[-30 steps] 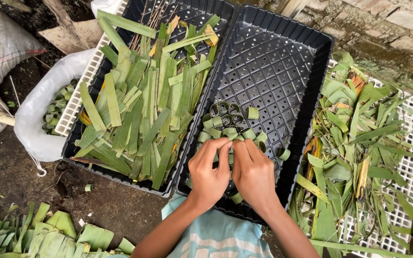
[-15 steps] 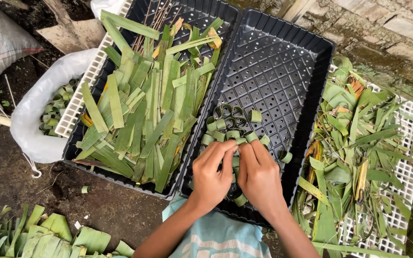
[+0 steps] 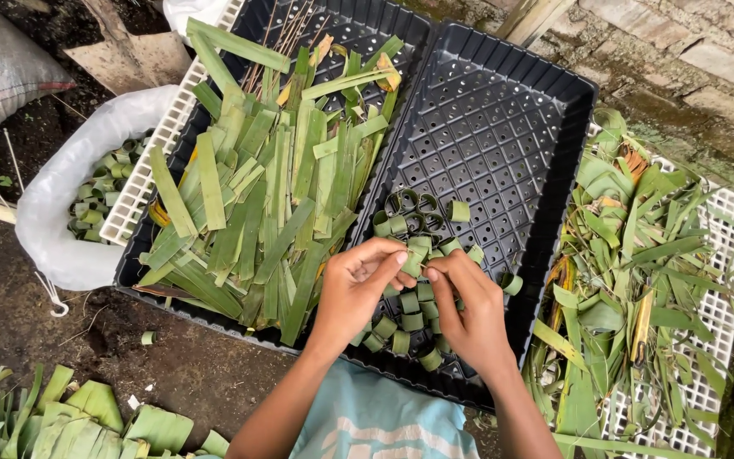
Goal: Weaving long green leaves into small circular rings and placing them into a black plastic tray.
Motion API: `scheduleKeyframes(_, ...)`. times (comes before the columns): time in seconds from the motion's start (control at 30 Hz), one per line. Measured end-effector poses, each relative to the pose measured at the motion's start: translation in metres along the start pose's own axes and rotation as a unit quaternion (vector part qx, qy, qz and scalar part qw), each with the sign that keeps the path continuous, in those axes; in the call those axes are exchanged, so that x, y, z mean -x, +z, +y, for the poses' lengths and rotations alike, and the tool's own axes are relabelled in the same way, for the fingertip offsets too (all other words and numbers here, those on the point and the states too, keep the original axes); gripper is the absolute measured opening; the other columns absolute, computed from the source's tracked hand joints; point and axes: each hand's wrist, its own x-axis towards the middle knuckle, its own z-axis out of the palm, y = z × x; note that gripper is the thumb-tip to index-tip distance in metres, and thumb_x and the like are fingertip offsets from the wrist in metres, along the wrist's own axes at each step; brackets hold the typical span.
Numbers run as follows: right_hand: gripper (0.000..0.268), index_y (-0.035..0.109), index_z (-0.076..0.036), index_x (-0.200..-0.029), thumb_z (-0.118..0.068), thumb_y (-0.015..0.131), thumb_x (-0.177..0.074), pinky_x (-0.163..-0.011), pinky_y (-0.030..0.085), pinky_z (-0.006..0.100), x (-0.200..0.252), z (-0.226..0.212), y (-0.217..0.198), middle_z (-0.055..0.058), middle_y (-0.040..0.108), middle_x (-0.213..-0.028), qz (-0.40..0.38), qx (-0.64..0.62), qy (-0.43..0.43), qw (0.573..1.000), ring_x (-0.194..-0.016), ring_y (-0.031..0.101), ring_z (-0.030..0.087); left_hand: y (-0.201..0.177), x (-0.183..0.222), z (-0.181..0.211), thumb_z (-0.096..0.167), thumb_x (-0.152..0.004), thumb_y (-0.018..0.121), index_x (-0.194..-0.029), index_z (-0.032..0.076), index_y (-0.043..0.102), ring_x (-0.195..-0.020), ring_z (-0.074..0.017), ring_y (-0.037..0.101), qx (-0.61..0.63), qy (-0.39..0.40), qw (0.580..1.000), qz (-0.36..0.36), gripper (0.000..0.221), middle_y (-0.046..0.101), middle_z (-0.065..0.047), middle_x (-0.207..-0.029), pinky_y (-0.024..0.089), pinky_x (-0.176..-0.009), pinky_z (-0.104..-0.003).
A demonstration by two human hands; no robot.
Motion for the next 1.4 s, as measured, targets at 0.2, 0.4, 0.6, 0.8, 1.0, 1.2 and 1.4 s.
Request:
scheduleKeyframes(0.2, 0.016, 0.070, -0.004, -0.102, 0.003, 0.056, -0.106, -0.051, 0.041, 0.036, -0.003, -0.004, 0.000, 0.009, 0.050, -0.064, 0.006, 0.037, -0.015, 0.999, -0.050, 0.046, 0.023, 0.010, 0.000, 0.010, -0.005, -0.093, 0.063, -0.095, -0.002, 0.076, -0.068, -0.0237, 0.077, -0.057, 0.047, 0.997, 0.037, 0.013, 0.078, -0.021, -0.082, 0.065, -0.061, -0.035)
scheduleKeyframes(0.4, 0.017, 0.072, -0.005, -0.102, 0.003, 0.058, -0.103, -0.050, 0.042, 0.035, 0.000, -0.001, 0.000, 0.008, 0.050, -0.062, 0.008, 0.030, -0.007, 0.999, -0.049, 0.046, 0.023, 0.008, 0.000, 0.007, -0.006, -0.092, 0.062, -0.095, -0.003, 0.075, -0.069, -0.0254, 0.077, -0.046, 0.054, 0.997, 0.032, 0.014, 0.077, -0.023, -0.082, 0.065, -0.063, -0.036)
scheduleKeyframes(0.6, 0.017, 0.072, -0.005, -0.104, 0.004, 0.057, -0.104, -0.050, 0.042, 0.035, -0.002, -0.002, -0.002, 0.008, 0.050, -0.063, 0.017, 0.032, -0.005, 0.999, -0.050, 0.046, 0.022, 0.009, 0.000, 0.008, -0.006, -0.090, 0.067, -0.099, -0.003, 0.074, -0.075, -0.0277, 0.079, -0.046, 0.066, 0.997, 0.019, 0.012, 0.077, -0.021, -0.085, 0.066, -0.067, -0.037)
scheduleKeyframes(0.8, 0.019, 0.072, -0.003, -0.105, 0.006, 0.056, -0.103, -0.050, 0.042, 0.035, 0.002, -0.002, -0.002, 0.009, 0.050, -0.063, 0.012, 0.029, -0.001, 1.000, -0.050, 0.045, 0.022, 0.011, 0.002, 0.016, -0.006, -0.092, 0.066, -0.098, -0.002, 0.075, -0.072, -0.0259, 0.078, -0.062, 0.059, 0.996, 0.027, 0.012, 0.076, -0.021, -0.083, 0.066, -0.065, -0.036)
scheduleKeyframes(1.0, 0.018, 0.071, -0.005, -0.099, 0.004, 0.056, -0.103, -0.050, 0.042, 0.035, 0.003, 0.002, -0.002, 0.009, 0.053, -0.062, 0.021, -0.008, 0.010, 1.000, -0.049, 0.046, 0.023, 0.004, -0.003, 0.000, -0.003, -0.093, 0.067, -0.096, -0.007, 0.071, -0.072, -0.0234, 0.075, 0.127, -0.074, 0.989, 0.003, 0.007, 0.073, -0.019, -0.084, 0.066, -0.068, -0.036)
scheduleKeyframes(1.2, 0.019, 0.068, -0.008, -0.095, 0.001, 0.054, -0.105, -0.050, 0.041, 0.034, 0.007, 0.002, -0.002, 0.006, 0.048, -0.061, 0.002, 0.001, 0.006, 1.000, -0.049, 0.042, 0.021, -0.008, -0.009, -0.015, -0.006, -0.090, 0.067, -0.098, -0.012, 0.072, -0.069, -0.0273, 0.074, 0.179, -0.142, 0.972, -0.047, 0.011, 0.072, -0.020, -0.082, 0.066, -0.066, -0.038)
scheduleKeyframes(1.4, 0.021, 0.065, -0.006, -0.093, 0.002, 0.053, -0.107, -0.050, 0.038, 0.034, 0.007, -0.002, 0.001, 0.007, 0.045, -0.061, -0.005, 0.010, 0.012, 1.000, -0.049, 0.039, 0.020, -0.008, -0.009, -0.002, -0.006, -0.092, 0.065, -0.103, -0.013, 0.073, -0.072, -0.0260, 0.074, 0.126, -0.145, 0.980, -0.061, 0.015, 0.071, -0.020, -0.084, 0.066, -0.069, -0.039)
